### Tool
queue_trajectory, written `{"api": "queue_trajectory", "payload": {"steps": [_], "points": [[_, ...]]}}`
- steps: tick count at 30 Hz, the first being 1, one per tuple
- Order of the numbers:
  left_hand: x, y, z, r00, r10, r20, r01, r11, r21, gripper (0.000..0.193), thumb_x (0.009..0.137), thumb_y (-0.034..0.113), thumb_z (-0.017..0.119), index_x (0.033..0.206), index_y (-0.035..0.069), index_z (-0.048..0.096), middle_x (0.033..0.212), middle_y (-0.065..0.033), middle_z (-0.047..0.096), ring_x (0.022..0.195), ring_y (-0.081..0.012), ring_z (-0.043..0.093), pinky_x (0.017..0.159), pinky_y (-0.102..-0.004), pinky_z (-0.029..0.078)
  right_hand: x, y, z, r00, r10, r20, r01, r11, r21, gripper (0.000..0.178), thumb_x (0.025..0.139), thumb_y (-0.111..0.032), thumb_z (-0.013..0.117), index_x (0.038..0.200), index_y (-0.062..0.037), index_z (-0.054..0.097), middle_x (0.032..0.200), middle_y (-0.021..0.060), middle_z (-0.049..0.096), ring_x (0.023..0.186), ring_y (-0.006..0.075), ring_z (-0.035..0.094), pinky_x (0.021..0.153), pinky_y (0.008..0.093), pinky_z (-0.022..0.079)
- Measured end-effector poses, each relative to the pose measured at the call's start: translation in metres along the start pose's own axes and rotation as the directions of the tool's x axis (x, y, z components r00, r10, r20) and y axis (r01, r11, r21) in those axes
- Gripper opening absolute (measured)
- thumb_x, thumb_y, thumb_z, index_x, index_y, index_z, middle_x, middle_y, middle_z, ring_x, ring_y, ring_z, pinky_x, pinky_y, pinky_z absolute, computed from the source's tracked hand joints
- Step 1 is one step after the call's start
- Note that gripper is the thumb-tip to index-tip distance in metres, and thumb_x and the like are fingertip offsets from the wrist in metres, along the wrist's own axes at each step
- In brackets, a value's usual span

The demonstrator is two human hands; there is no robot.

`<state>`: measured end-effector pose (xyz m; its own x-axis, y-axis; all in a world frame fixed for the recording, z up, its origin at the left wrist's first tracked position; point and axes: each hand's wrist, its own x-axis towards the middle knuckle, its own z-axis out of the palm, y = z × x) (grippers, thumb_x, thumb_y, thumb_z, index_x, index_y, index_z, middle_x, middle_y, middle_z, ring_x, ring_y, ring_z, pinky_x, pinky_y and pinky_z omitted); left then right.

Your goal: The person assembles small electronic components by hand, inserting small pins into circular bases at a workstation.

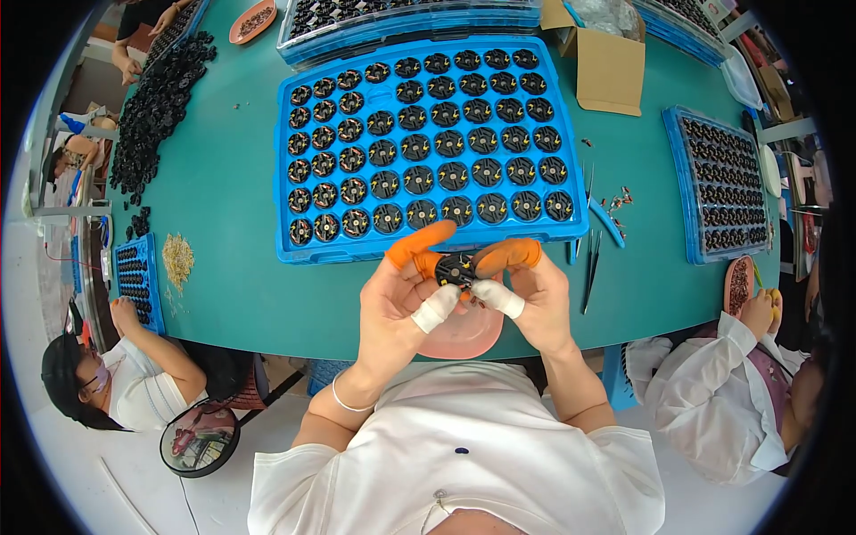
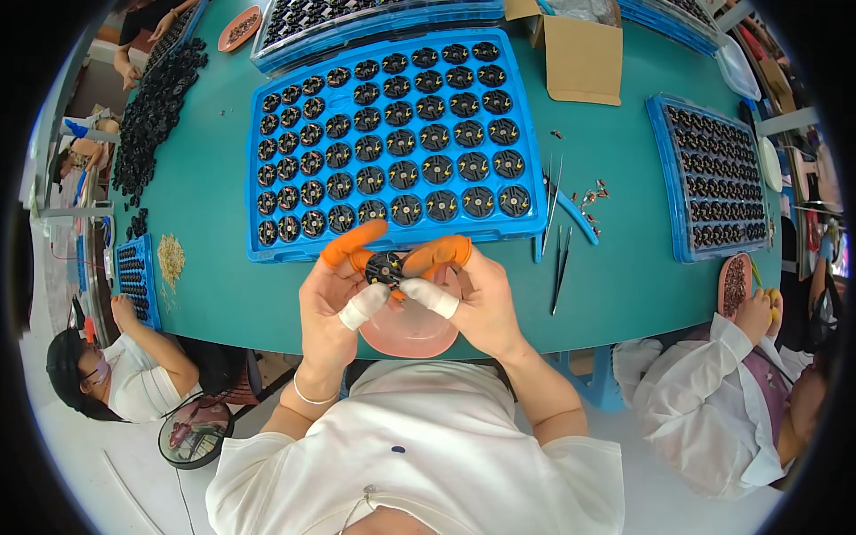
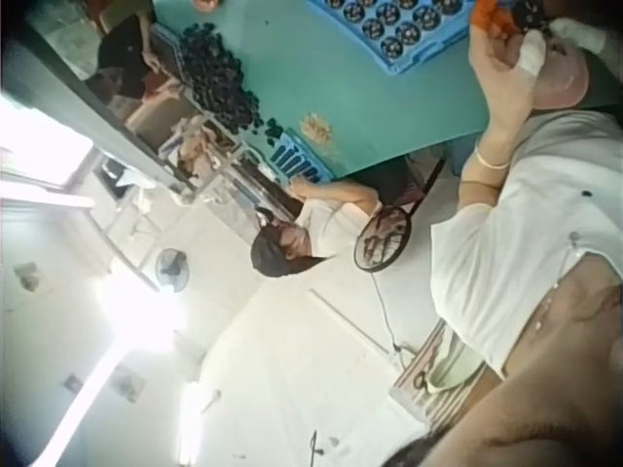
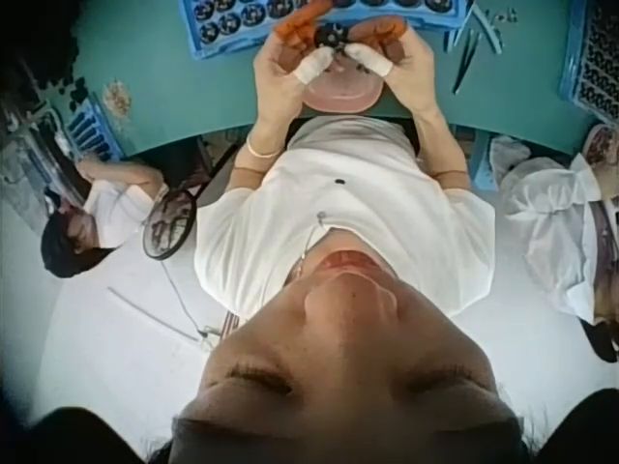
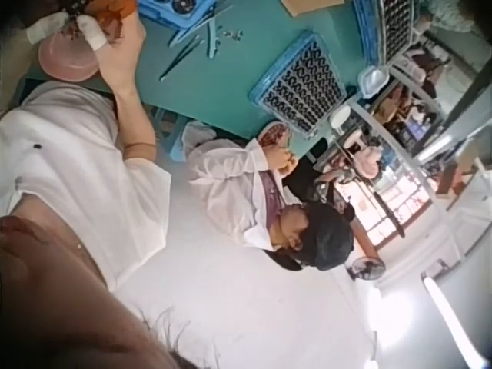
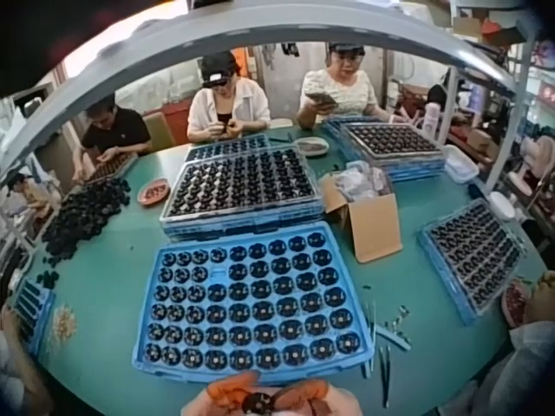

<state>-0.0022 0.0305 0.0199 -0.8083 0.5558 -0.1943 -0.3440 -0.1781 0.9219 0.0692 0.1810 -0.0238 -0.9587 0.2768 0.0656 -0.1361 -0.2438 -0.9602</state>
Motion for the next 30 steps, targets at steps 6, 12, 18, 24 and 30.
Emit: {"api": "queue_trajectory", "payload": {"steps": [6, 12, 18, 24, 30], "points": [[0.002, -0.01, -0.011, 0.984, 0.141, 0.104, -0.171, 0.902, 0.397, 0.04, 0.086, 0.001, 0.062, 0.124, -0.005, 0.051, 0.101, -0.0121, 0.063, 0.085, -0.0166, 0.062, 0.076, -0.0289, 0.052, -0.001, 0.0, 0.003, 0.999, -0.002, -0.05, 0.003, 1.0, 0.013, 0.024, 0.078, 0.006, 0.069, 0.098, 0.0006, 0.056, 0.095, 0.012, 0.062, 0.082, 0.0168, 0.059, 0.071, 0.0294, 0.048], [-0.003, -0.005, -0.006, 0.998, 0.028, 0.048, -0.036, 0.984, 0.172, 0.036, 0.086, -0.002, 0.062, 0.121, -0.005, 0.053, 0.101, -0.0111, 0.063, 0.087, -0.0153, 0.062, 0.075, -0.0287, 0.053, 0.002, 0.0, 0.0, 1.0, 0.01, -0.014, -0.009, 0.998, 0.064, 0.026, 0.077, 0.008, 0.069, 0.098, 0.0007, 0.056, 0.094, 0.0119, 0.062, 0.084, 0.0176, 0.059, 0.076, 0.0308, 0.049], [-0.002, -0.014, -0.006, 0.981, 0.185, 0.057, -0.192, 0.895, 0.403, 0.035, 0.087, -0.003, 0.061, 0.121, -0.005, 0.053, 0.104, -0.0119, 0.062, 0.089, -0.0156, 0.062, 0.074, -0.0283, 0.055, 0.001, -0.002, 0.007, 0.998, -0.001, -0.061, -0.002, 0.998, -0.06, 0.027, 0.076, 0.008, 0.07, 0.097, -0.0004, 0.056, 0.095, 0.0106, 0.062, 0.086, 0.0177, 0.059, 0.081, 0.0326, 0.047], [-0.006, -0.012, 0.001, 0.987, 0.158, 0.023, -0.158, 0.939, 0.305, 0.033, 0.086, -0.005, 0.059, 0.119, -0.005, 0.054, 0.104, -0.0109, 0.062, 0.089, -0.0147, 0.062, 0.076, -0.0283, 0.055, 0.002, -0.004, 0.001, 0.994, 0.11, -0.021, -0.106, 0.984, 0.146, 0.029, 0.074, 0.008, 0.07, 0.097, -0.0015, 0.056, 0.096, 0.0088, 0.062, 0.093, 0.0175, 0.058, 0.087, 0.0332, 0.044], [-0.003, -0.018, -0.001, 0.955, 0.294, 0.024, -0.273, 0.848, 0.454, 0.033, 0.083, -0.004, 0.063, 0.116, -0.002, 0.059, 0.096, -0.0114, 0.065, 0.081, -0.0156, 0.066, 0.071, -0.0257, 0.054, 0.002, -0.003, 0.009, 0.994, 0.074, -0.081, -0.068, 0.995, 0.077, 0.029, 0.075, 0.008, 0.07, 0.097, -0.0018, 0.055, 0.095, 0.0088, 0.061, 0.093, 0.0176, 0.058, 0.089, 0.0335, 0.044]]}}
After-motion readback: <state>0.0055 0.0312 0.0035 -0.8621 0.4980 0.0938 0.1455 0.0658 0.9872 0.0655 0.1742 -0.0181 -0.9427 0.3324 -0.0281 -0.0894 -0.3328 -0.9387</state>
